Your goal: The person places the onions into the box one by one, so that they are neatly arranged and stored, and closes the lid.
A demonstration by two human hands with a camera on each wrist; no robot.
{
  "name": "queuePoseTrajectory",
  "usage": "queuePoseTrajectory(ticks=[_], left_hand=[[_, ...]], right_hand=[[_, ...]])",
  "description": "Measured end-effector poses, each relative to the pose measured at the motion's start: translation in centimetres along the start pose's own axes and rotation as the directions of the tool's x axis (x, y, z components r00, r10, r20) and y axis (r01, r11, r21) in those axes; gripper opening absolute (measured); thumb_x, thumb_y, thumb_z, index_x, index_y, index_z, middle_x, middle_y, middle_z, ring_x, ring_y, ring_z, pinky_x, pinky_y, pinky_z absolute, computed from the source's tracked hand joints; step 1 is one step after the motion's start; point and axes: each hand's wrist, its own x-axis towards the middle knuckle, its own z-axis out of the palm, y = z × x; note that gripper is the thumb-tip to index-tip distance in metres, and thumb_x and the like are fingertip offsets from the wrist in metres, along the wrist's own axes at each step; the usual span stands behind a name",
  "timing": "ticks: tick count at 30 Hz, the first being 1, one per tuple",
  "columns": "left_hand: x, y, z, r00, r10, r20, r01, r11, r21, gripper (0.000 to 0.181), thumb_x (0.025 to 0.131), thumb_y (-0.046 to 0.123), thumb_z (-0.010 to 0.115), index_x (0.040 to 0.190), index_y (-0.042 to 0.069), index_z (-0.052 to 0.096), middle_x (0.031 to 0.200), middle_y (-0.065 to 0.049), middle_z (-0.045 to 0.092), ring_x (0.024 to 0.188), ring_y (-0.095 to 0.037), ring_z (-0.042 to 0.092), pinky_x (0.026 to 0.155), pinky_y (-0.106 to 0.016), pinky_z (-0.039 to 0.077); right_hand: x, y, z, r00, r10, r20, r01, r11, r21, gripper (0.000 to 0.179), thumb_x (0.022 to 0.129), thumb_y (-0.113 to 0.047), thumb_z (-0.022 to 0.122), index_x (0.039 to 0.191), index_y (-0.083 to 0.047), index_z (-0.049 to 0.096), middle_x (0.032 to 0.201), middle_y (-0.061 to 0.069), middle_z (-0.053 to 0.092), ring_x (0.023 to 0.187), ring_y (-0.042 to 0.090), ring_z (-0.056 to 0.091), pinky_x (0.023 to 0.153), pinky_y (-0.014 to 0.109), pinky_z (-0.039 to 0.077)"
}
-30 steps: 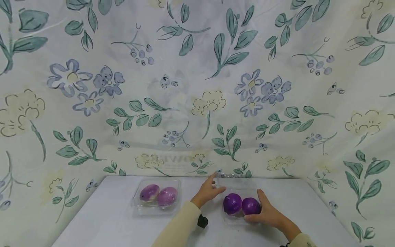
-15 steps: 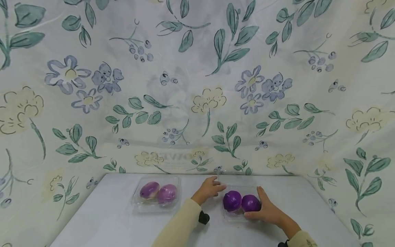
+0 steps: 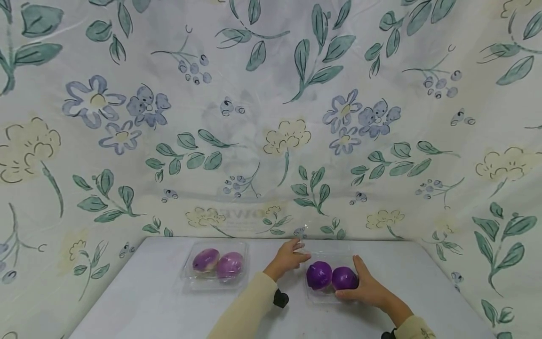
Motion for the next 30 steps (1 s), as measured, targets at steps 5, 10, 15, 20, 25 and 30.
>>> queuePoseTrajectory(ticks=[5,10,15,20,25,30], left_hand=[[0.0,-0.2,0.1,0.998,0.062,-0.026,-0.061,0.996,0.062,0.075,0.089,0.013,0.074,0.150,-0.004,0.033,0.147,-0.021,0.050,0.119,-0.036,0.063,0.083,-0.041,0.059],[0.0,-0.1,0.1,0.996,0.084,-0.041,-0.080,0.993,0.091,0.074,0.088,0.012,0.075,0.148,-0.004,0.037,0.144,-0.020,0.053,0.118,-0.035,0.063,0.083,-0.041,0.059],[-0.1,0.1,0.1,0.994,0.098,-0.046,-0.093,0.991,0.098,0.072,0.087,0.011,0.076,0.147,-0.004,0.039,0.144,-0.020,0.054,0.117,-0.036,0.064,0.084,-0.040,0.059],[0.0,0.5,0.1,0.989,0.133,-0.064,-0.126,0.987,0.096,0.067,0.084,0.005,0.077,0.141,-0.005,0.045,0.141,-0.022,0.055,0.112,-0.037,0.066,0.083,-0.037,0.060],[-0.1,0.8,0.1,0.986,0.152,-0.068,-0.146,0.985,0.088,0.064,0.082,-0.001,0.077,0.139,-0.006,0.047,0.135,-0.023,0.059,0.108,-0.037,0.066,0.083,-0.036,0.059],[-0.3,0.9,0.1,0.983,0.166,-0.077,-0.160,0.984,0.078,0.061,0.082,-0.004,0.075,0.137,-0.006,0.049,0.134,-0.023,0.060,0.108,-0.039,0.066,0.081,-0.037,0.060]], right_hand=[[0.0,0.0,0.0,1.000,0.002,0.004,-0.002,1.000,-0.002,0.133,0.073,-0.048,0.084,0.155,0.006,-0.006,0.160,0.033,-0.011,0.147,0.054,-0.005,0.114,0.071,0.007],[0.1,0.1,0.0,1.000,-0.001,0.009,0.001,1.000,-0.006,0.132,0.074,-0.048,0.083,0.155,0.006,-0.007,0.160,0.033,-0.011,0.147,0.053,-0.006,0.114,0.070,0.006],[0.0,0.1,0.0,1.000,-0.004,0.004,0.005,1.000,-0.007,0.132,0.075,-0.047,0.083,0.154,0.006,-0.008,0.160,0.033,-0.012,0.147,0.053,-0.006,0.114,0.069,0.005],[0.1,0.1,0.1,1.000,0.002,-0.006,-0.002,1.000,-0.016,0.132,0.074,-0.048,0.083,0.155,0.006,-0.007,0.160,0.033,-0.011,0.147,0.055,-0.004,0.114,0.070,0.007],[0.3,0.2,0.2,1.000,0.014,-0.004,-0.014,1.000,-0.023,0.133,0.074,-0.050,0.083,0.155,0.006,-0.007,0.160,0.034,-0.010,0.147,0.055,-0.003,0.114,0.071,0.009],[0.4,0.3,0.1,1.000,0.014,0.010,-0.014,1.000,-0.015,0.132,0.074,-0.050,0.082,0.154,0.006,-0.007,0.160,0.034,-0.010,0.147,0.054,-0.004,0.114,0.071,0.008]])
